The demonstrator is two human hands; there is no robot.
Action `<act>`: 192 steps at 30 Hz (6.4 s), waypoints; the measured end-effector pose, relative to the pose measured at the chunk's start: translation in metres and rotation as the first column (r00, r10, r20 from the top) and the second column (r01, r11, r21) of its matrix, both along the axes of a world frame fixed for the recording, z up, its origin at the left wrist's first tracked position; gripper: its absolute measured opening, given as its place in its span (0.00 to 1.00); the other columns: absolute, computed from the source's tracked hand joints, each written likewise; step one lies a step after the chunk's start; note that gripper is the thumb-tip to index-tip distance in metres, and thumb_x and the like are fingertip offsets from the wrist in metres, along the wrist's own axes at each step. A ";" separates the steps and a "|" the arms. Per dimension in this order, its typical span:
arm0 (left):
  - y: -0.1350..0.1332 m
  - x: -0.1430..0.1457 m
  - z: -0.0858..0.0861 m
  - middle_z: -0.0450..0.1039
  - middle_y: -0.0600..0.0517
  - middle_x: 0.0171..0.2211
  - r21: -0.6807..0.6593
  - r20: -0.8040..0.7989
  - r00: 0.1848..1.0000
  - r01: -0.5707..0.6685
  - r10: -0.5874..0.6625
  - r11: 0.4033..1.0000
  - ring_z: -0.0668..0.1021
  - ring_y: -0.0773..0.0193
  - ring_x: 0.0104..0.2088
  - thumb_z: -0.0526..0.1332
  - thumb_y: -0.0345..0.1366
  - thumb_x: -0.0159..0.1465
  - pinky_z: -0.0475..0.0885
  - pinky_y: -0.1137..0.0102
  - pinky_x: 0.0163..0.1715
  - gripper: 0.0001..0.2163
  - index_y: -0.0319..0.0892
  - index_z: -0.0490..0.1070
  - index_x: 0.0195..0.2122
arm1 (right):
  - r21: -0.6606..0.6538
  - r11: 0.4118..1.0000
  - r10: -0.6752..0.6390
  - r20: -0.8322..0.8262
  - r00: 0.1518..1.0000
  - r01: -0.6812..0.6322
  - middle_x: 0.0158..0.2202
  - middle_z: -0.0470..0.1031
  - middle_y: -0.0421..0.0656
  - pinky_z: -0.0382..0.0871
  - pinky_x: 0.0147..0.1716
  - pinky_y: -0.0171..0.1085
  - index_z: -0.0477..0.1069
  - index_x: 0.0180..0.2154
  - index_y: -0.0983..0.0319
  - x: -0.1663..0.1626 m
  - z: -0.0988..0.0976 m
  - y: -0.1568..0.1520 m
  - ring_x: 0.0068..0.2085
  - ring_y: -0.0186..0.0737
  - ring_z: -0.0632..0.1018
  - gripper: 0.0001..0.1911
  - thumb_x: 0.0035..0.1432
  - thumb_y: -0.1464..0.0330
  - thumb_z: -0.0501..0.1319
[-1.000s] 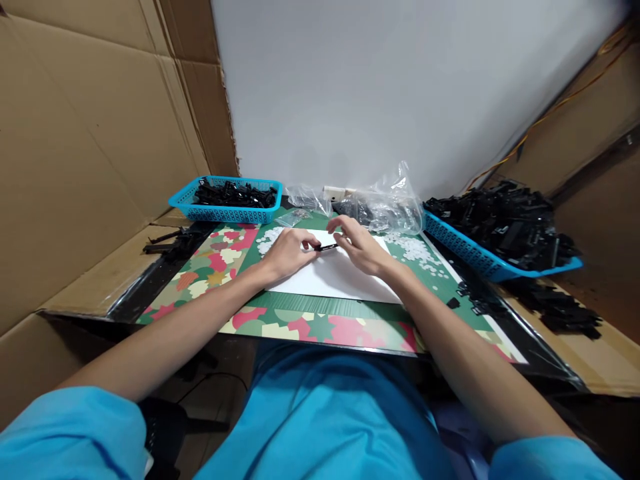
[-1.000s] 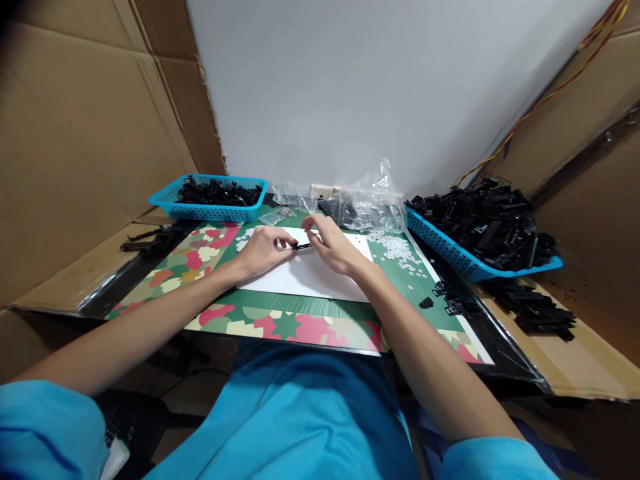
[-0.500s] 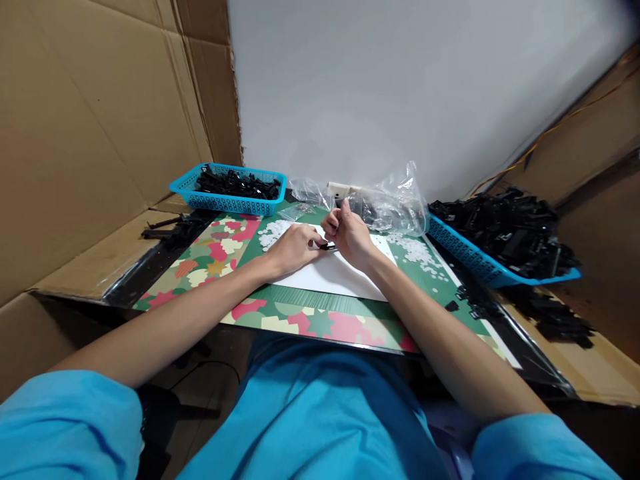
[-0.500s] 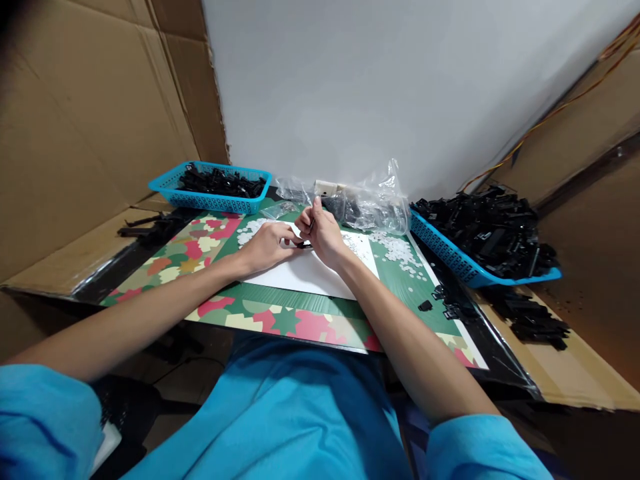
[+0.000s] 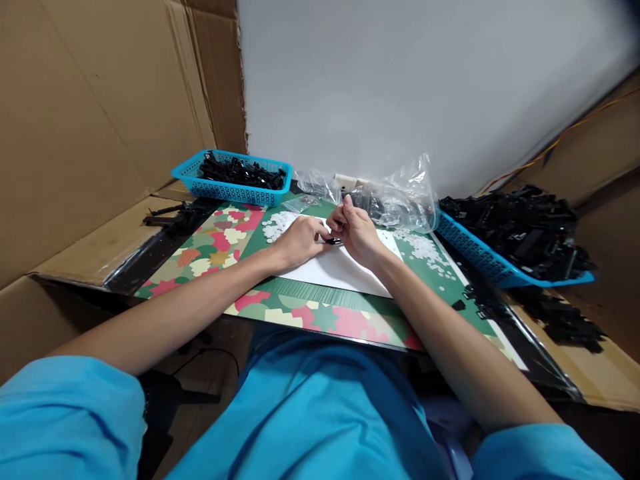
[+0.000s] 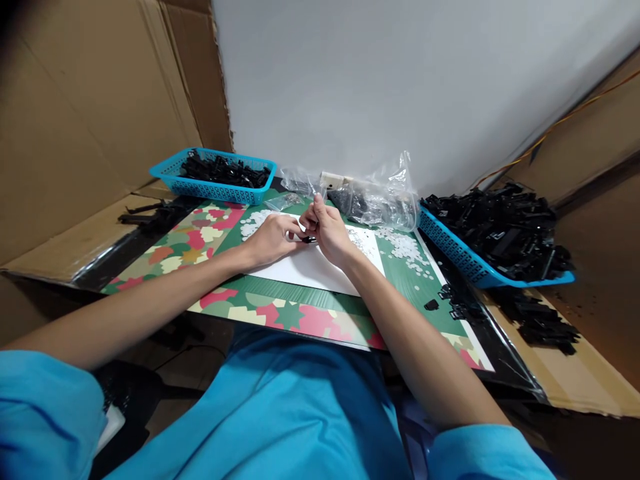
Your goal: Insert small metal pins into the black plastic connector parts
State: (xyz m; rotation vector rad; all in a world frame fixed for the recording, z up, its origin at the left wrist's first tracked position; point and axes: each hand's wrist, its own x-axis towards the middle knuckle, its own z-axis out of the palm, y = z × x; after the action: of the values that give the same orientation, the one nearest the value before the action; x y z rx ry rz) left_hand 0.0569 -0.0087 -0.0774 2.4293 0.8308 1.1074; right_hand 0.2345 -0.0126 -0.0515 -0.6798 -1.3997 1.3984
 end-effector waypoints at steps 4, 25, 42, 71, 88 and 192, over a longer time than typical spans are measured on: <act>0.000 0.000 -0.001 0.82 0.50 0.31 -0.028 0.003 1.000 -0.021 0.022 0.999 0.77 0.62 0.30 0.69 0.30 0.62 0.68 0.66 0.32 0.05 0.43 0.86 0.32 | 0.023 1.000 -0.013 0.026 1.000 0.013 0.25 0.54 0.37 0.60 0.26 0.37 0.53 0.24 0.56 -0.003 -0.002 0.000 0.27 0.36 0.58 0.38 0.60 0.33 0.62; 0.001 0.003 -0.004 0.87 0.47 0.43 -0.029 0.031 0.999 0.032 -0.031 0.999 0.85 0.55 0.44 0.67 0.27 0.61 0.78 0.63 0.42 0.08 0.44 0.86 0.31 | 0.086 0.994 -0.075 0.145 0.987 0.063 0.25 0.49 0.34 0.52 0.23 0.36 0.53 0.23 0.56 -0.002 -0.004 0.008 0.26 0.33 0.56 0.39 0.54 0.35 0.69; 0.000 0.001 -0.004 0.83 0.46 0.38 0.079 -0.127 0.992 -0.012 0.022 0.997 0.82 0.55 0.41 0.66 0.29 0.67 0.75 0.61 0.43 0.08 0.44 0.86 0.36 | 0.021 0.994 -0.106 0.078 0.991 0.104 0.23 0.51 0.35 0.53 0.23 0.37 0.50 0.24 0.56 -0.004 -0.008 0.004 0.26 0.34 0.56 0.39 0.56 0.32 0.64; -0.003 0.003 -0.005 0.78 0.49 0.24 0.041 -0.092 0.992 -0.082 0.086 0.996 0.73 0.62 0.24 0.64 0.31 0.61 0.63 0.65 0.29 0.09 0.41 0.80 0.25 | 0.206 0.959 -0.219 0.107 0.970 0.194 0.23 0.54 0.37 0.56 0.24 0.38 0.52 0.23 0.56 -0.009 -0.017 0.004 0.26 0.35 0.59 0.38 0.60 0.34 0.63; -0.004 0.004 -0.001 0.72 0.52 0.19 0.007 -0.077 0.992 -0.096 0.097 0.995 0.69 0.66 0.22 0.65 0.32 0.61 0.59 0.67 0.26 0.10 0.40 0.76 0.22 | 0.273 0.936 -0.262 0.110 0.959 0.225 0.23 0.52 0.37 0.57 0.26 0.38 0.51 0.22 0.57 -0.010 -0.024 0.008 0.26 0.35 0.59 0.41 0.58 0.28 0.57; 0.009 -0.019 0.006 0.86 0.50 0.39 -0.016 -0.177 0.982 -0.074 0.070 0.997 0.80 0.59 0.32 0.71 0.40 0.67 0.73 0.63 0.36 0.08 0.49 0.86 0.45 | 0.399 0.883 -0.468 0.718 0.515 0.247 0.30 0.84 0.50 0.66 0.30 0.39 0.87 0.33 0.67 0.045 -0.002 0.042 0.32 0.43 0.79 0.08 0.50 0.71 0.70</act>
State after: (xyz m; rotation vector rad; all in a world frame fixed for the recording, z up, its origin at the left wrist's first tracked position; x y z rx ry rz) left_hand 0.0381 0.0005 -0.0715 2.5240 0.9874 0.9114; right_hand 0.2793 0.0293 -0.0535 -1.4635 -1.9264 0.5160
